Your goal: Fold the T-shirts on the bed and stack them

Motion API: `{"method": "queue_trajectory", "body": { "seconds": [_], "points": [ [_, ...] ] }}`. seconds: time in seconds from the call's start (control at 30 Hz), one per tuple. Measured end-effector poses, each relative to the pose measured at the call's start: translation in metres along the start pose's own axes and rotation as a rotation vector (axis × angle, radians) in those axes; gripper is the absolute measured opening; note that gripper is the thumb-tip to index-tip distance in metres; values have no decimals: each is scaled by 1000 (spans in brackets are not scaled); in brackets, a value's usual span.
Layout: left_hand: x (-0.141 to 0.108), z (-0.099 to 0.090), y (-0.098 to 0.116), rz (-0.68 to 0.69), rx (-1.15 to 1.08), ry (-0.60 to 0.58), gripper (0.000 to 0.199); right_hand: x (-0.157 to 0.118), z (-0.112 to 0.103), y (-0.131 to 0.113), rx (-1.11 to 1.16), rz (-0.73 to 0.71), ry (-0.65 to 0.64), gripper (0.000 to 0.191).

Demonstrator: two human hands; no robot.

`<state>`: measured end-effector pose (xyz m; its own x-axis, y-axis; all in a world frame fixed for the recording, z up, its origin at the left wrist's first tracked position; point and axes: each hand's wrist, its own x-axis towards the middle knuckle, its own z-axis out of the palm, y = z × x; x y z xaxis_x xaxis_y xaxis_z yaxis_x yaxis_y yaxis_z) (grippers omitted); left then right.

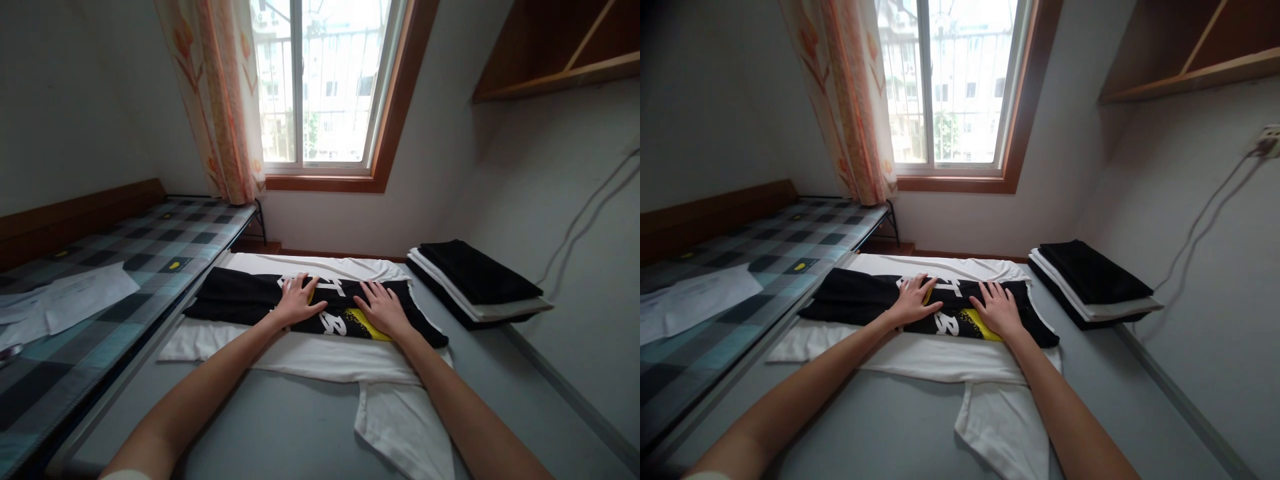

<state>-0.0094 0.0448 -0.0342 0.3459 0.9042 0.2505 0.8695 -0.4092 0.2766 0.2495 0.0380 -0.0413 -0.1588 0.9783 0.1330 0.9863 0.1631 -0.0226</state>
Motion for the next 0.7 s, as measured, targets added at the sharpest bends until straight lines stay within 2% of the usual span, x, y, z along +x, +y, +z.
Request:
{"method": "queue_trajectory", "body": {
  "seconds": [0.1, 0.23, 0.5, 0.7],
  "points": [
    [5, -3, -16, -94, 54, -111, 76, 0, -1, 11, -9, 76, -80, 72],
    [7, -11, -50, -207, 133, -150, 78, 2, -3, 24, -23, 179, -127, 77],
    [-1, -30, -116, -350, 205, -109, 74, 0, -4, 25, -50, 218, -115, 76],
    [-23, -58, -177, -386, 286, -98, 62, -2, -2, 25, -54, 212, -83, 73]
  ]
}}
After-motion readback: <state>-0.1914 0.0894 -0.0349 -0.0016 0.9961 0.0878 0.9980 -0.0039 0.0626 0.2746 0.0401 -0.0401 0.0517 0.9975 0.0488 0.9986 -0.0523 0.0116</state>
